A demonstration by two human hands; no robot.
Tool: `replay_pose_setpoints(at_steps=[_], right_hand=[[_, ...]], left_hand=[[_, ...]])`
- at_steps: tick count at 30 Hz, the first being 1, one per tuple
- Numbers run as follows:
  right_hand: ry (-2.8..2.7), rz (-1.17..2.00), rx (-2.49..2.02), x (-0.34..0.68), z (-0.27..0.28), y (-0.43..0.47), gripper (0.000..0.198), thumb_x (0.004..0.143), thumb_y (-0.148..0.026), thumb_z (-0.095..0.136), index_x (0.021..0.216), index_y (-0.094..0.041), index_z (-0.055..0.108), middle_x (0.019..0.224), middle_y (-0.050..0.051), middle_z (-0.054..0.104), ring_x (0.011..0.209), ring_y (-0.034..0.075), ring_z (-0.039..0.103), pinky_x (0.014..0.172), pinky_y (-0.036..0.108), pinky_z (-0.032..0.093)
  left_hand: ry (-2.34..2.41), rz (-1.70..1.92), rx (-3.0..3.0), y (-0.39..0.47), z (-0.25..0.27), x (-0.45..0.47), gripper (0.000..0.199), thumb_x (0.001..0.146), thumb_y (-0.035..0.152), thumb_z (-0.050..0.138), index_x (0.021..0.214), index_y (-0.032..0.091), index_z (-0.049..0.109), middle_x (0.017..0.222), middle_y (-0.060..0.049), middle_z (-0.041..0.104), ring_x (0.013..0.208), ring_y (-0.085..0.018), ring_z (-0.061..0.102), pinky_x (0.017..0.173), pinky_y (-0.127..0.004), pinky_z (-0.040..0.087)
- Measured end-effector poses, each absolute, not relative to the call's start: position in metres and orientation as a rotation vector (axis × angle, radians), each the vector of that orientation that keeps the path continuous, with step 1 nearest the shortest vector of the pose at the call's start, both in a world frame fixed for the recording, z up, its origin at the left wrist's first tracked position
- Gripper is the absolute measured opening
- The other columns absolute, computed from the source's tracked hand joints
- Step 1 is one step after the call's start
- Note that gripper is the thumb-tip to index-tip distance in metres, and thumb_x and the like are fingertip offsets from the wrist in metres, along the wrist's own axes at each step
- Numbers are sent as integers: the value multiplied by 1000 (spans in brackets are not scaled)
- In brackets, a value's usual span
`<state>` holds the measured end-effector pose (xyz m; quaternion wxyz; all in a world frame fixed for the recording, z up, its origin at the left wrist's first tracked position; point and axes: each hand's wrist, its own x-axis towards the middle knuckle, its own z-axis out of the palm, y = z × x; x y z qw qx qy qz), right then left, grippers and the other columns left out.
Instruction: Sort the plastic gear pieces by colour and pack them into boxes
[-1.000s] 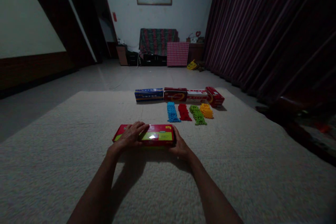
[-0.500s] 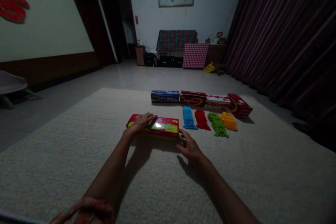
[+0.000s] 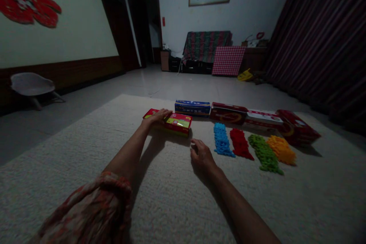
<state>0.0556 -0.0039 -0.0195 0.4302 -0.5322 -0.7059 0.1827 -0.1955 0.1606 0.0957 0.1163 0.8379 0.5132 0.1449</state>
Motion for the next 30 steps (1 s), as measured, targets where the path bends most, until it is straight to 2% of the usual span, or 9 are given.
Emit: replay_pose_setpoints(at_steps=[5, 8, 11, 13, 15, 18, 24, 27, 30], right_hand=[[-1786, 396, -1299, 40, -11, 48, 52, 76, -13, 57, 127, -14, 65, 134, 19, 63, 127, 30, 58, 111, 49, 46], [-1691, 342, -1338, 31, -13, 73, 43, 76, -15, 56, 118, -17, 67, 122, 16, 66, 119, 30, 60, 108, 50, 48], [-1570, 323, -1395, 29, -22, 82, 33, 78, -18, 54, 108, -19, 66, 107, 13, 68, 105, 29, 64, 99, 46, 53], [-1521, 338, -1415, 29, -29, 83, 37, 78, -20, 53, 114, -17, 64, 109, 14, 69, 105, 29, 65, 96, 46, 54], [-1513, 353, -1401, 28, -34, 84, 47, 79, -20, 53, 125, -16, 60, 116, 15, 69, 109, 29, 66, 98, 46, 53], [-1545, 341, -1377, 23, -35, 89, 58, 78, -20, 54, 136, -16, 56, 124, 15, 68, 115, 29, 64, 102, 46, 52], [-1768, 393, -1377, -3, -25, 110, 68, 78, -18, 53, 145, -13, 50, 132, 18, 66, 120, 30, 63, 105, 44, 50], [-1869, 457, -1364, -18, -18, 124, 71, 79, -18, 53, 149, -13, 47, 136, 18, 64, 122, 29, 61, 105, 43, 48], [-1960, 466, -1351, -28, -15, 138, 74, 78, -16, 54, 151, -14, 45, 143, 19, 61, 125, 30, 60, 105, 44, 47]], left_hand=[[1495, 211, 2455, 174, 102, -192, 82, 66, 9, 70, 144, 31, 56, 158, -6, 51, 151, -28, 38, 122, -45, 33], [1569, 154, 2493, 169, 103, -201, 86, 72, 16, 70, 153, 28, 44, 169, -9, 34, 158, -34, 21, 124, -55, 25], [1784, 401, 2462, 158, 92, -226, 95, 74, 20, 71, 161, 26, 33, 172, -12, 24, 159, -40, 11, 123, -61, 24], [1936, 711, 2280, 152, 76, -243, 94, 78, 17, 66, 164, 23, 26, 170, -14, 28, 158, -40, 18, 122, -57, 29], [1993, 898, 1974, 150, 58, -253, 96, 80, 14, 61, 165, 28, 19, 162, -11, 44, 152, -35, 36, 118, -51, 39], [1949, 1108, 1633, 154, 38, -256, 90, 81, 15, 56, 164, 27, 23, 155, -9, 55, 143, -30, 50, 113, -43, 46], [1993, 1331, 1292, 175, 36, -268, 89, 78, 17, 58, 161, 17, 25, 158, -13, 50, 142, -27, 51, 113, -35, 44], [2036, 1339, 1245, 187, 36, -280, 91, 81, 21, 54, 164, 16, 16, 157, -12, 51, 142, -25, 52, 113, -33, 46], [2124, 1228, 1417, 196, 28, -287, 94, 84, 23, 49, 165, 14, 2, 158, -13, 50, 141, -27, 53, 113, -37, 48]])
